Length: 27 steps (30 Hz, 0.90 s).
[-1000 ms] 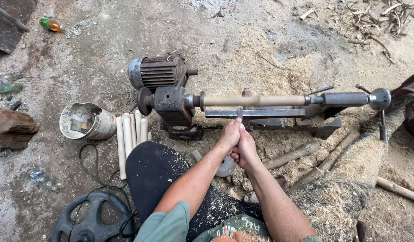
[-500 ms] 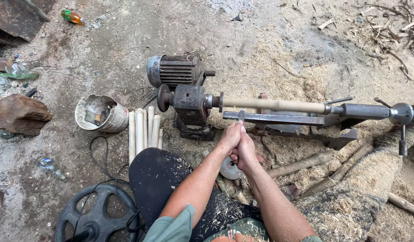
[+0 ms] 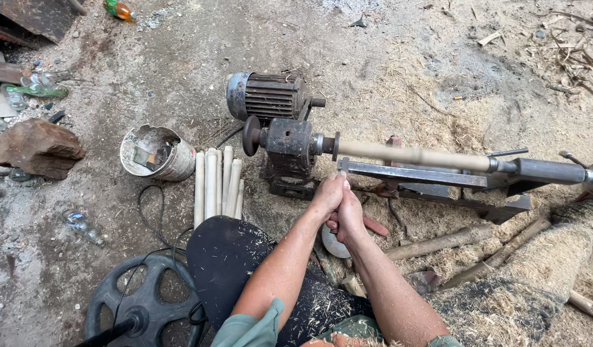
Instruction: The person operates a wood lathe to shape cylindrical wooden dowels. They mount a dowel, use a chisel to smooth the surface while it spins, and then remove the finished piece. The person repeats this process with another dowel.
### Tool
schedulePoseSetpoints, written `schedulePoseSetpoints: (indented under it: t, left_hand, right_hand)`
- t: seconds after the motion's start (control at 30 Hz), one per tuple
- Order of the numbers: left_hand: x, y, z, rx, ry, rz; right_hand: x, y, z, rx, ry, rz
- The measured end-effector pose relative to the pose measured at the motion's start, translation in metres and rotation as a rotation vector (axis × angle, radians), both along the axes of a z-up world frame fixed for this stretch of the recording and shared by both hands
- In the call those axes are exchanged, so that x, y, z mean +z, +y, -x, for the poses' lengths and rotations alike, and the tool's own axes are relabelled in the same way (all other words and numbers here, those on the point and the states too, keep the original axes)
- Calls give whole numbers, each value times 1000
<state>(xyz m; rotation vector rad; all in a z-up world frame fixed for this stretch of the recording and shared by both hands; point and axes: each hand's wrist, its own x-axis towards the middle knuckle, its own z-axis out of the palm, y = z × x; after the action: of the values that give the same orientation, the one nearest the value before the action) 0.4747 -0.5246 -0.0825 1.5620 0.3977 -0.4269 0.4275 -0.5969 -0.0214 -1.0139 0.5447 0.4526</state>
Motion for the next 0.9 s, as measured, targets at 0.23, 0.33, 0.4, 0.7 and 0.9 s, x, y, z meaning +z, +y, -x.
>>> schedulePoseSetpoints:
  t: [0.23, 0.33, 0.4, 0.7, 0.9]
  left_hand:
    - [-7, 10, 1, -23, -5, 72]
    - [-15, 15, -1, -29, 2, 14]
    - [-22, 14, -3, -36, 0, -33]
    - [0, -16, 2, -41, 12, -42]
    - [11, -37, 2, -96, 59, 1]
  right_hand:
    - [-4, 10, 1, 4, -15, -25]
    - [-6, 12, 1, 13, -8, -34]
    - [-7, 12, 1, 10, -4, -33]
    - [-8, -14, 2, -27, -5, 35]
    - [-10, -35, 3, -48, 2, 4]
